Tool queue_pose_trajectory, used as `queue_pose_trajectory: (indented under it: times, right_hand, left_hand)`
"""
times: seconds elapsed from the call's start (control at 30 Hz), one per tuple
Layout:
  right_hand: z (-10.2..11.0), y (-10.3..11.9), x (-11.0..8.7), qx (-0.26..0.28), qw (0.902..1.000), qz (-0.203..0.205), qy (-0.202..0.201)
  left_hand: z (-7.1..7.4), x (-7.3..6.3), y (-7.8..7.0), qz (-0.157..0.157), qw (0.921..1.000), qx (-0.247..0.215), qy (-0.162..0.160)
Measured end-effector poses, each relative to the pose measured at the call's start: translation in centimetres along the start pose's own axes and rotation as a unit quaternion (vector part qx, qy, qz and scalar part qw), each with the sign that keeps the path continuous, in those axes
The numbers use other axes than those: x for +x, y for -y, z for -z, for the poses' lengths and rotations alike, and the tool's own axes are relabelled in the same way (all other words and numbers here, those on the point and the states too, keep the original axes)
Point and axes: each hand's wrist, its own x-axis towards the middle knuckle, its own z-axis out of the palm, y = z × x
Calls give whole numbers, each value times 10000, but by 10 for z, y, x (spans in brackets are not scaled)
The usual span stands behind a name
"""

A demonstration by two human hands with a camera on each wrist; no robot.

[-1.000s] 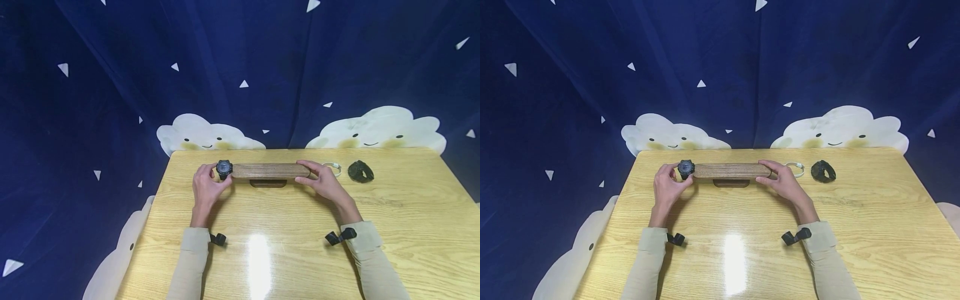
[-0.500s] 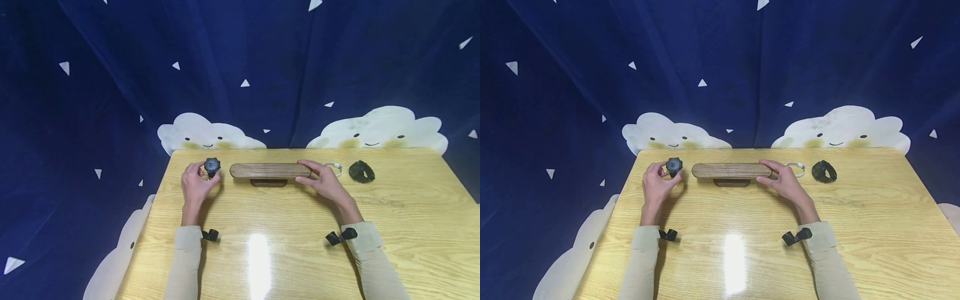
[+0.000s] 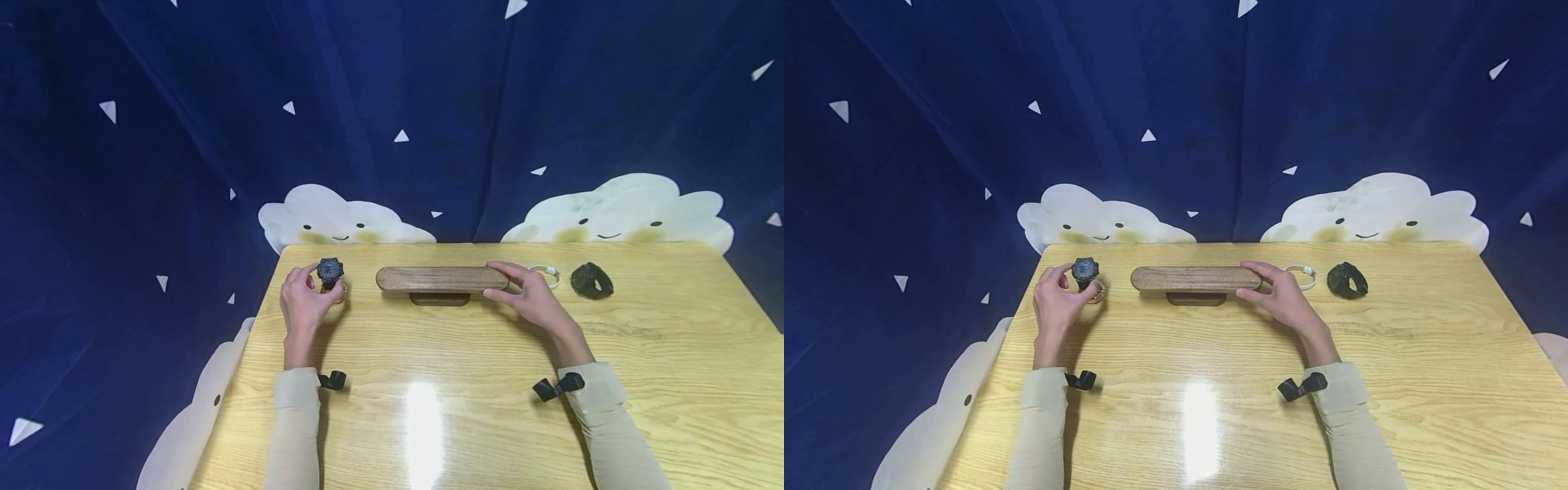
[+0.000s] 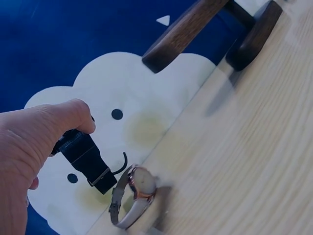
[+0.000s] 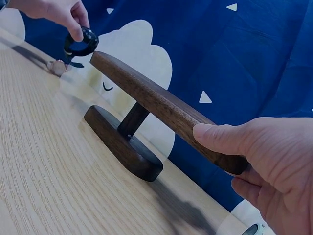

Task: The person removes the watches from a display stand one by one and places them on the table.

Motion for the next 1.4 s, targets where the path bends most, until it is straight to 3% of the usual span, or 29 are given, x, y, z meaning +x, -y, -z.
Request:
queue_pose_trajectory:
  times: [0.37,0.57,1.0,1.4]
  right_hand:
    - [-1,3,0,11,10000,9,7]
    - [-1,3,1,-12,10000,48,-21]
    - [-2,0,1,37,10000,51,-17]
    - [-1,0,2,-19,9999,108,-65]
  left_hand:
    - [13,3,12,109,9993,327,126]
    - [21,4,18,10,9993,348,93]
    - [30,5,32,190,9967,678,405]
    - [35,4,42,210,9946,911,453]
